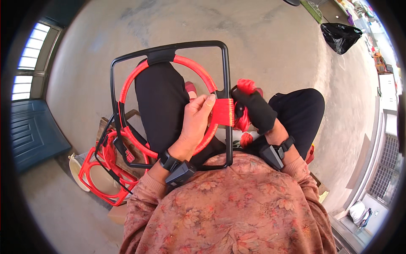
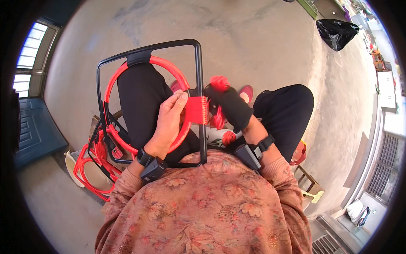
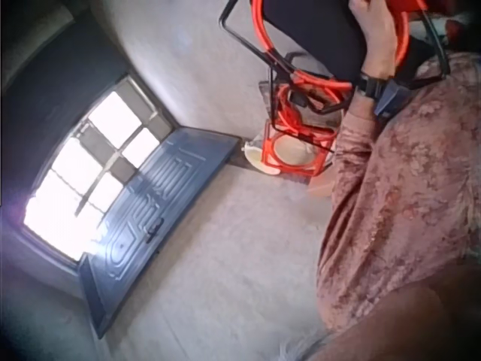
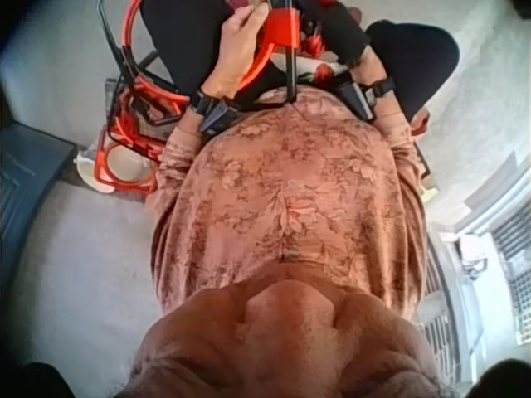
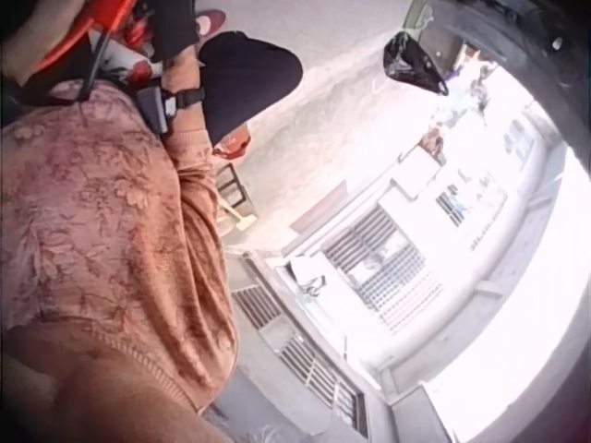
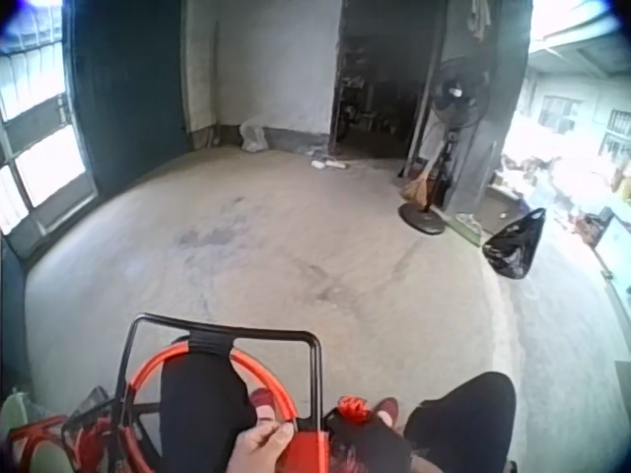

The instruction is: Wrapping a circular plastic frame with red twine as part of a manufacturing process.

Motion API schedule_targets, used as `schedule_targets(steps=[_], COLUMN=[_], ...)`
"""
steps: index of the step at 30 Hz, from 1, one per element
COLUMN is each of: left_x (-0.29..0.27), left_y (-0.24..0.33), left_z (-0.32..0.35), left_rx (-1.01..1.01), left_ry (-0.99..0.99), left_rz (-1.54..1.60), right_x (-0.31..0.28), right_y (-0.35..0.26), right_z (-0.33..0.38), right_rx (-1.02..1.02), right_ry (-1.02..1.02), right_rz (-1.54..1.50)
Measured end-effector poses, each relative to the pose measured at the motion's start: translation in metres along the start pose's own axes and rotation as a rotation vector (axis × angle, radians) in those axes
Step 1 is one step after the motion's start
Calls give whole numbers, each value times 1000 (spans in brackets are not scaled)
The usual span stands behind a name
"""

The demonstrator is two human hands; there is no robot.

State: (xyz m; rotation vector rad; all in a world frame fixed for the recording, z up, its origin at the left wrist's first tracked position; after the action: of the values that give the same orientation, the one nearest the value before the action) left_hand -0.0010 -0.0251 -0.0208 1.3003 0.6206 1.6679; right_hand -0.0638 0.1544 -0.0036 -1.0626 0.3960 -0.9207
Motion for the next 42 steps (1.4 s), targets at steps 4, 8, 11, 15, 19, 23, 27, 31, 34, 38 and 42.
schedule_targets(steps=[4, 8, 11, 15, 19, 23, 27, 31, 34, 38, 42], left_x=[6, 16, 17, 20, 29, 36, 30, 30, 19, 7, 12], left_y=[12, 23, 26, 19, 28, 27, 21, 26, 21, 15, 12], left_z=[1, 8, 10, 7, 15, 15, 10, 16, 10, 2, 0], left_rx=[-47, -178, -181, -179, -202, -167, -82, 108, 196, 263, 292], left_ry=[-153, -266, -273, -297, -236, -259, -210, -104, -18, 72, 112], left_rz=[169, 181, 159, 128, 116, -10, 76, 54, 10, 14, -329], right_x=[1, -101, -178, -342, -258, -204, -101, -9, 27, 23, -13], right_y=[-58, -9, 26, 134, 61, 46, 6, -40, -57, -43, -41], right_z=[49, 100, 156, 236, 206, 132, 56, 21, 13, 0, -40], right_rx=[84, -296, -555, -845, -431, -400, -318, -553, -934, -738, -440], right_ry=[532, 560, 505, 534, 1053, 636, 404, 519, 286, 375, 568], right_rz=[-344, -120, -500, -1336, -672, -314, 123, 997, 1382, 983, 245])
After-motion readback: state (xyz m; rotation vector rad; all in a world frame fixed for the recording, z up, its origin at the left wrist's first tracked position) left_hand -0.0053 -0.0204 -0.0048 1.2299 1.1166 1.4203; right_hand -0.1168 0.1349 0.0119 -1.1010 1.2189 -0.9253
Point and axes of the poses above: each hand's wrist, its own z-axis away from the middle knuckle, its own x-axis out of the palm, y = z × x, the point moved 1 cm from there along -z, towards the middle knuckle, and after that the axes turned 9 degrees about -y, right-handed, at the moved point
